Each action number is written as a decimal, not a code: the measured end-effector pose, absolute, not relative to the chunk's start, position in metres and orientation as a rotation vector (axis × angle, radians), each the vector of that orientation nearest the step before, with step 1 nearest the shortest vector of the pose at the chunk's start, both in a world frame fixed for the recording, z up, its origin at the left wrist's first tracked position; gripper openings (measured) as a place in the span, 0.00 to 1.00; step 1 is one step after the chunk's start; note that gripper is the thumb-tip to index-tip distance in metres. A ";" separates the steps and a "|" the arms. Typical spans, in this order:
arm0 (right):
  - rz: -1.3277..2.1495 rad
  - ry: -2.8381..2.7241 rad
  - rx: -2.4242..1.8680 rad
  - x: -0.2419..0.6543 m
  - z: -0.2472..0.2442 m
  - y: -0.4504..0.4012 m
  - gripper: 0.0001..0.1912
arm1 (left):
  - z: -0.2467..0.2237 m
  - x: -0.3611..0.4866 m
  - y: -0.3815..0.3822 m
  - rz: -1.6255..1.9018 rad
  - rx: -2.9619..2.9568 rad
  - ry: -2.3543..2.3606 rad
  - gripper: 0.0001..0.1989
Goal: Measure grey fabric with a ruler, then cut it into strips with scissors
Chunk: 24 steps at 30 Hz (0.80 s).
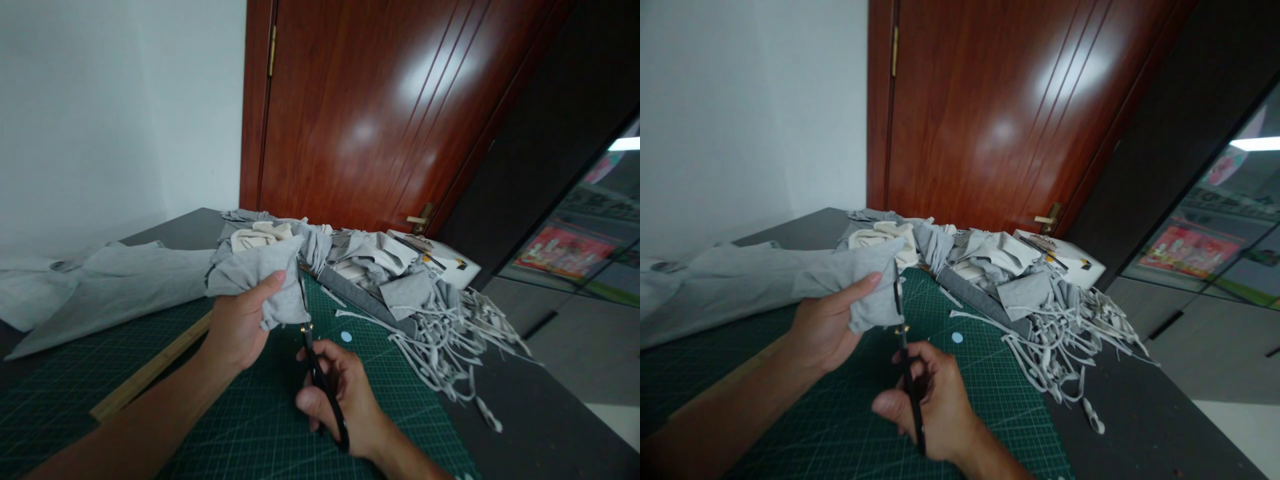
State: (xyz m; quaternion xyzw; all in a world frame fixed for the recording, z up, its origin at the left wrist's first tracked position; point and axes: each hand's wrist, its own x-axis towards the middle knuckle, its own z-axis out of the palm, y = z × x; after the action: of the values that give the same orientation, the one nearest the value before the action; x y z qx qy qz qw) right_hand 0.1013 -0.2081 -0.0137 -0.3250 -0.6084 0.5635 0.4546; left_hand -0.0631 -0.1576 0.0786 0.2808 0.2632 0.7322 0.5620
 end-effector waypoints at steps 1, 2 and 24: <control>1.388 -1.499 -0.796 0.102 -0.013 -0.208 0.38 | 0.077 -0.062 -0.158 1.729 0.655 0.615 0.36; 1.384 -1.500 -0.789 0.102 -0.012 -0.208 0.38 | 0.075 -0.061 -0.159 1.735 0.658 0.616 0.35; 1.305 -1.559 -0.780 0.107 -0.010 -0.208 0.38 | 0.052 -0.070 -0.150 1.818 1.023 0.858 0.26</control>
State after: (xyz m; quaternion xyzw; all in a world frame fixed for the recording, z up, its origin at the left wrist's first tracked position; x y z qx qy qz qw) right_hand 0.1069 -0.2080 -0.0103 -0.3175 -0.6345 0.5308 0.4635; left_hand -0.0698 -0.1499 0.0517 0.4098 0.3436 0.7281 0.4288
